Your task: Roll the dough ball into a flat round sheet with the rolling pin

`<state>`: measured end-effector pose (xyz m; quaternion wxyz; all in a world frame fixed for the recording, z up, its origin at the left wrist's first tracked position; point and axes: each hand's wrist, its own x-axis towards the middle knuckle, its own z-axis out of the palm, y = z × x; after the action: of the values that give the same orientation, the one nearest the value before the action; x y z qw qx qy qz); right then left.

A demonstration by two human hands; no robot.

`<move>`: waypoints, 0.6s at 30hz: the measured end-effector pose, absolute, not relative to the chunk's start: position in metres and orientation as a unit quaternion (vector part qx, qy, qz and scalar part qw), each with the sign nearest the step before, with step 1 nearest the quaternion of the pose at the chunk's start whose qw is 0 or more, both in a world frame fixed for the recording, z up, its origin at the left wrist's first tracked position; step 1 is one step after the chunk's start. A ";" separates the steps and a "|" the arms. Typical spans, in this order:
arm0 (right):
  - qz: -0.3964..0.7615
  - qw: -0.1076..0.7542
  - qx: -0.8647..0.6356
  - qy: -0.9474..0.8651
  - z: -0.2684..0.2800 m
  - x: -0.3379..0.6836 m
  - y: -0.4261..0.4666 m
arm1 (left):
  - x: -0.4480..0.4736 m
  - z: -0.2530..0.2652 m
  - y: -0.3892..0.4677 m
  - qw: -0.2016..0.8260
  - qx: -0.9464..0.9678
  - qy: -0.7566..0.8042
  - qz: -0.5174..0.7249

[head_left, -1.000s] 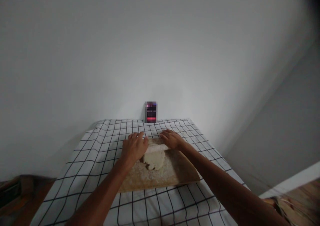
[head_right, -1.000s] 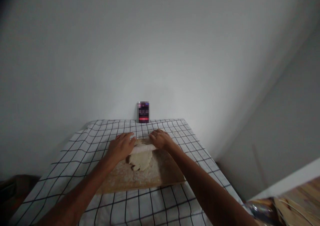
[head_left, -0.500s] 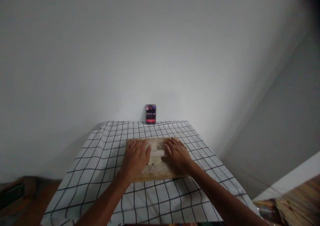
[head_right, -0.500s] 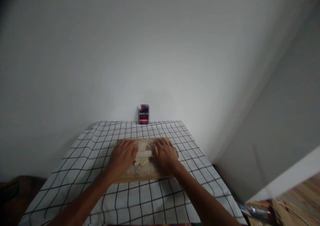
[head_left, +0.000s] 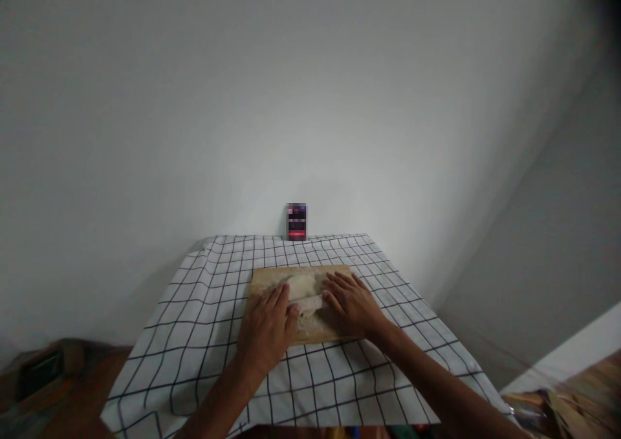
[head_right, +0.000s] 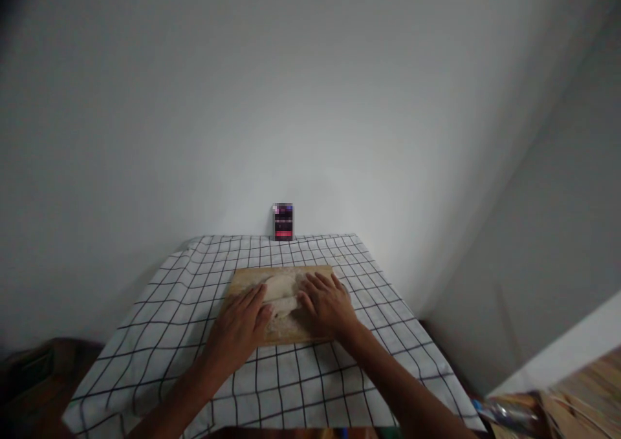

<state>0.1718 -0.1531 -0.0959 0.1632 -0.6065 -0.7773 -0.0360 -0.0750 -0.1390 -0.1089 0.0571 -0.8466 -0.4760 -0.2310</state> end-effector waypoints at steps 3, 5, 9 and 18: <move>-0.061 0.154 -0.604 -0.779 -0.081 0.165 -0.134 | -0.073 -0.100 -0.117 0.057 -0.843 -0.488 -0.221; -0.060 0.155 -0.619 -0.768 -0.074 0.160 -0.125 | -0.072 -0.095 -0.096 0.053 -0.841 -0.495 -0.211; -0.011 0.138 -0.674 -0.726 -0.068 0.155 -0.111 | -0.066 -0.087 -0.048 0.027 -0.830 -0.523 -0.193; -0.022 0.077 -0.676 -0.732 -0.043 0.150 -0.101 | -0.065 -0.098 -0.028 -0.038 -0.810 -0.552 -0.192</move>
<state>0.1505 -0.1005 -0.0428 0.0770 -0.6762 -0.7323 -0.0221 -0.0648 -0.0276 -0.0979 -0.0382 -0.8104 -0.5521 -0.1920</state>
